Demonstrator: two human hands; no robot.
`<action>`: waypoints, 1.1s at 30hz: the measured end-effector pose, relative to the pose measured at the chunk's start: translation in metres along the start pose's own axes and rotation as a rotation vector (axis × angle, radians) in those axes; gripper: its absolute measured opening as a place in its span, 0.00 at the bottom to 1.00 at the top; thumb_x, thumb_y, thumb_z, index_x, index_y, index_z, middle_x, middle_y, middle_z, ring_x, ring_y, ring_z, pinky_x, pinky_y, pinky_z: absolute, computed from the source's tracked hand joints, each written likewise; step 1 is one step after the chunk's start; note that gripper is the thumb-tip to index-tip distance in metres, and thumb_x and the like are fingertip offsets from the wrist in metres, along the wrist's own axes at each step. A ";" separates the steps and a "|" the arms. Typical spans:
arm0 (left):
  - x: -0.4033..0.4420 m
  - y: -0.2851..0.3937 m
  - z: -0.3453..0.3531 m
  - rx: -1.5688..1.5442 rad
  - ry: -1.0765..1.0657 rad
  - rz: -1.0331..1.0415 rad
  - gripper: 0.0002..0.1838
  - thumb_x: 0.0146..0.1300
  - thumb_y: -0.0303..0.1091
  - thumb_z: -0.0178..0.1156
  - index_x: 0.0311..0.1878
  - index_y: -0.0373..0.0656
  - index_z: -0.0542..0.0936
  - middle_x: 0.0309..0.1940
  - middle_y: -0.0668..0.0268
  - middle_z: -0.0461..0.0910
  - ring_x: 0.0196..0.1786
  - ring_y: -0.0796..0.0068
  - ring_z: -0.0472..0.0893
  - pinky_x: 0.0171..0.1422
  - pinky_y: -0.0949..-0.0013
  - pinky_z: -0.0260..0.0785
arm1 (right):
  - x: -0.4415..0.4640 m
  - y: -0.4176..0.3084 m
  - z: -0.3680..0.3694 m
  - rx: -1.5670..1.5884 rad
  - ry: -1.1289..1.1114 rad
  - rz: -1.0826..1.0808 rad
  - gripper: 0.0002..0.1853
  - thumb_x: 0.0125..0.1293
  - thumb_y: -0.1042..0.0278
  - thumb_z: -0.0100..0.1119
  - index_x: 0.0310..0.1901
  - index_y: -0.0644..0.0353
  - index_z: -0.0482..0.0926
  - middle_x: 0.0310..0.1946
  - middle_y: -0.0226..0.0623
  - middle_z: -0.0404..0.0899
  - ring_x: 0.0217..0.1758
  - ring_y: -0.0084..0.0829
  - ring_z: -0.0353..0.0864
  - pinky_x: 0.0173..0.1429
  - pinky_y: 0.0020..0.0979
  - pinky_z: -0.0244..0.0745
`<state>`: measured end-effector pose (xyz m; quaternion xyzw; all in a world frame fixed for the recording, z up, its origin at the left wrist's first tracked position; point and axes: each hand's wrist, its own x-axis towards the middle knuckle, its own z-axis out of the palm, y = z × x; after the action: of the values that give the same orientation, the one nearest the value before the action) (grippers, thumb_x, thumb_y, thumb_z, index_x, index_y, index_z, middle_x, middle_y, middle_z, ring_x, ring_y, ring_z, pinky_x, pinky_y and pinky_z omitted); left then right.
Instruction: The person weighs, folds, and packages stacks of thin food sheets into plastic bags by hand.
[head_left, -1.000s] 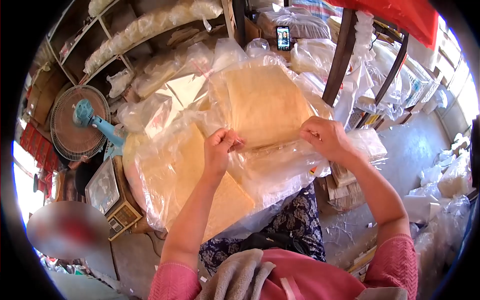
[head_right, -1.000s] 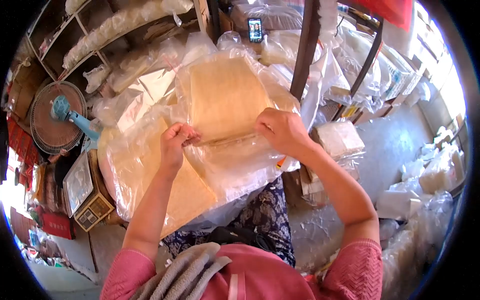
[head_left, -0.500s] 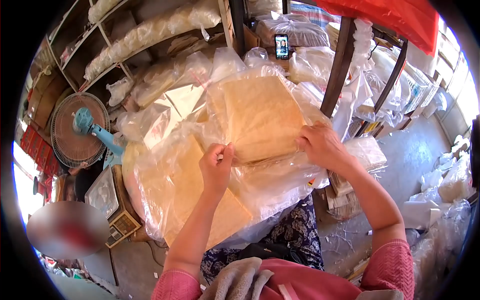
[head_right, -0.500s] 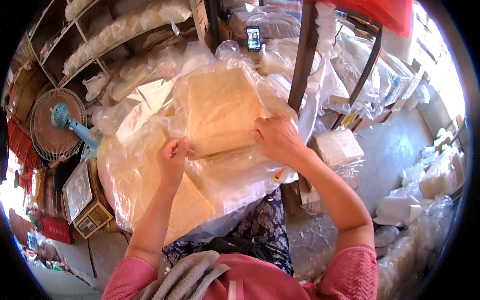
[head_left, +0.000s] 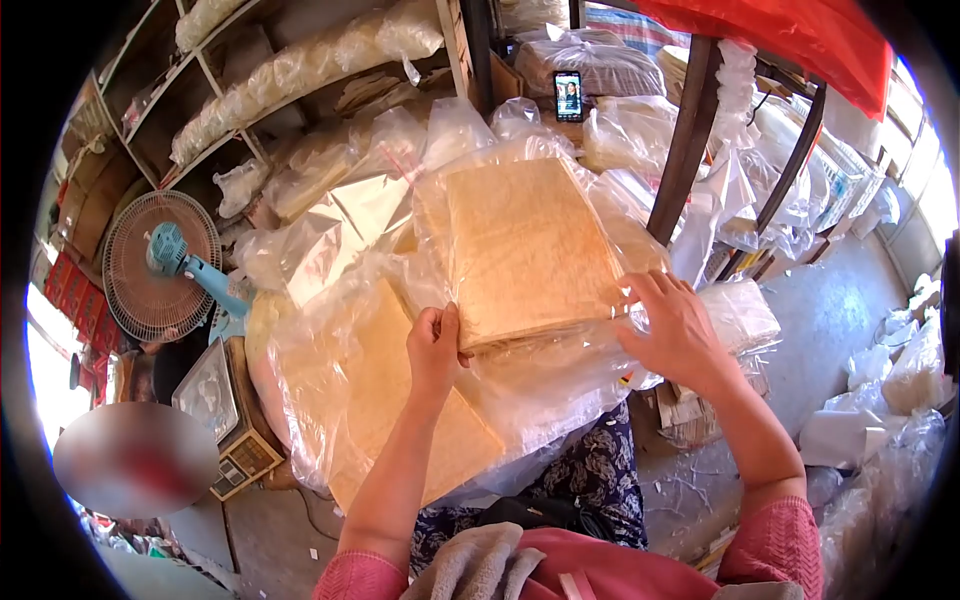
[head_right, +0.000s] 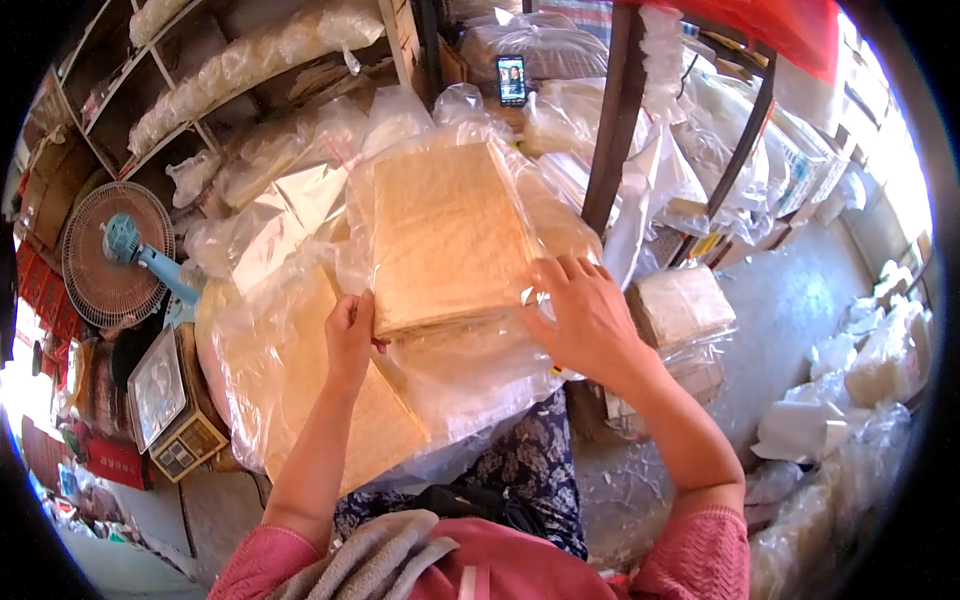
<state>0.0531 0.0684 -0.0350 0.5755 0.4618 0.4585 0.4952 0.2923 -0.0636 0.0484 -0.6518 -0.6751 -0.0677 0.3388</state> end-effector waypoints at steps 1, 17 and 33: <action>0.000 0.000 0.000 -0.003 -0.002 -0.008 0.17 0.68 0.39 0.51 0.25 0.39 0.68 0.17 0.66 0.71 0.14 0.78 0.72 0.16 0.76 0.63 | -0.005 0.003 -0.001 -0.029 0.001 -0.040 0.08 0.55 0.68 0.57 0.35 0.62 0.74 0.29 0.40 0.76 0.39 0.45 0.75 0.50 0.43 0.67; 0.001 0.002 0.000 -0.051 -0.020 -0.116 0.16 0.68 0.40 0.51 0.27 0.39 0.70 0.19 0.65 0.72 0.16 0.75 0.73 0.17 0.73 0.67 | 0.007 0.055 0.047 0.469 0.123 0.444 0.11 0.60 0.64 0.61 0.28 0.63 0.74 0.18 0.39 0.77 0.20 0.34 0.76 0.26 0.32 0.67; 0.005 -0.012 0.000 -0.168 -0.049 -0.160 0.17 0.68 0.40 0.49 0.28 0.36 0.71 0.20 0.64 0.73 0.14 0.74 0.73 0.17 0.74 0.67 | -0.004 0.017 0.045 0.081 0.173 -0.154 0.23 0.59 0.67 0.59 0.55 0.64 0.68 0.55 0.47 0.69 0.61 0.44 0.67 0.64 0.33 0.62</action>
<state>0.0533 0.0748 -0.0462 0.5042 0.4541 0.4403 0.5879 0.2917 -0.0408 0.0060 -0.5755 -0.6936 -0.1223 0.4157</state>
